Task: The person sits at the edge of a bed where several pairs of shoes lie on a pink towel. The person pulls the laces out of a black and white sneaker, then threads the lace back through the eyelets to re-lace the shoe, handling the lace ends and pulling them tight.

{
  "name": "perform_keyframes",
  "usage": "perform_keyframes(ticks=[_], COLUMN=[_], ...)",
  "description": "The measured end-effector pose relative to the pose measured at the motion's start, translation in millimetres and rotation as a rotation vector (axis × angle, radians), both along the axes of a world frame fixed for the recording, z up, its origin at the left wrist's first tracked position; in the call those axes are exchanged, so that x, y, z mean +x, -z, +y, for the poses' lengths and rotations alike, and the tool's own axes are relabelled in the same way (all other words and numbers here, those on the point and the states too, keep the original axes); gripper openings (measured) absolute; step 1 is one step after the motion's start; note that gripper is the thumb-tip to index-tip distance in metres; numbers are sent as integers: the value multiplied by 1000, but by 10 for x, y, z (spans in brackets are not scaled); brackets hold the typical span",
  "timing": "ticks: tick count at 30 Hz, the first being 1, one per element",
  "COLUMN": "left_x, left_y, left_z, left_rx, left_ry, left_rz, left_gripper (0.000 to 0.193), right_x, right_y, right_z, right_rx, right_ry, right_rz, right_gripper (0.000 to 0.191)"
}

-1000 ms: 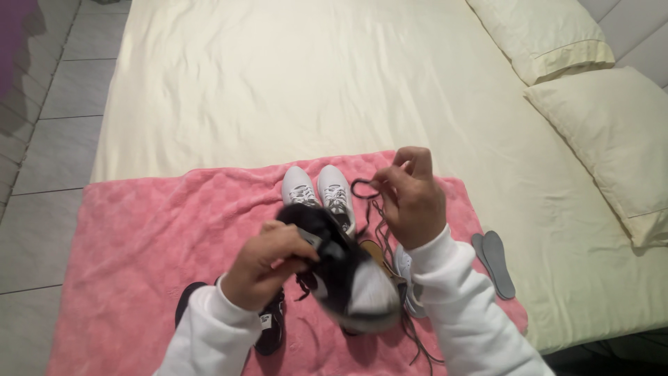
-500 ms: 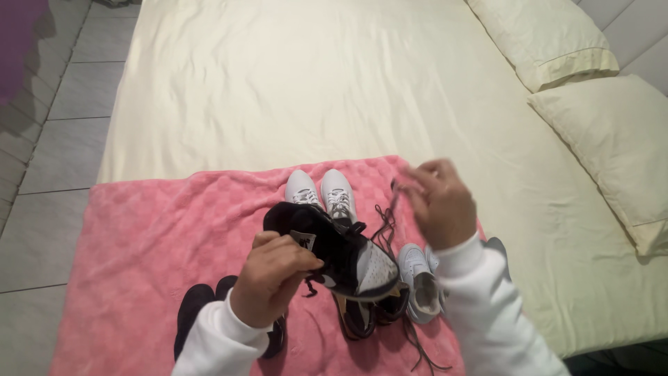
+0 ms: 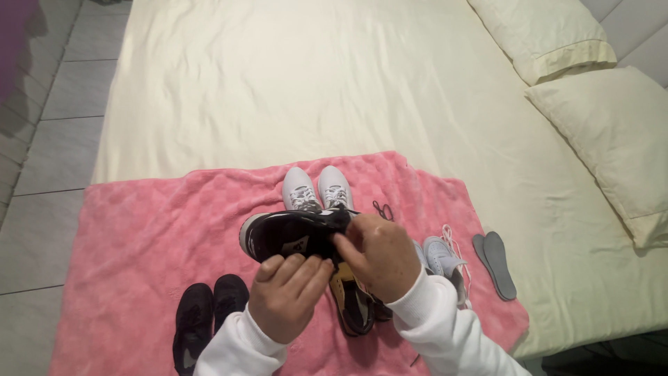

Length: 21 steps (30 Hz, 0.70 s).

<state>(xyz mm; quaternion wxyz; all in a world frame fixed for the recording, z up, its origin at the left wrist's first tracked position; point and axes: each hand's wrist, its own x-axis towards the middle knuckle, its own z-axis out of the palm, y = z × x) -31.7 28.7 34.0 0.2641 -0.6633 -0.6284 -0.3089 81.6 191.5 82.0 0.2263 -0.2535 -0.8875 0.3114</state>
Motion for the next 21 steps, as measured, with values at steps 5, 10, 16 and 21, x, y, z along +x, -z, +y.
perform_keyframes(ticks=[5,10,16,21], left_x=[-28,-148,-215,-322], left_y=[51,13,-25,-26], left_z=[36,33,54,51], left_rx=[1,-39,-62,-95], left_ry=[58,177,246,285], left_rz=[-172,-345,-377,-461], left_gripper=[25,24,25,22], right_x=[25,76,72,188], right_y=[292,633,658,200], right_z=[155,536,738,474], right_rx=[-109,-1133,-1099,-210], right_ry=[-82,-111,-209,-268], right_rz=[89,192,69,53], right_gripper=[18,16,20,11])
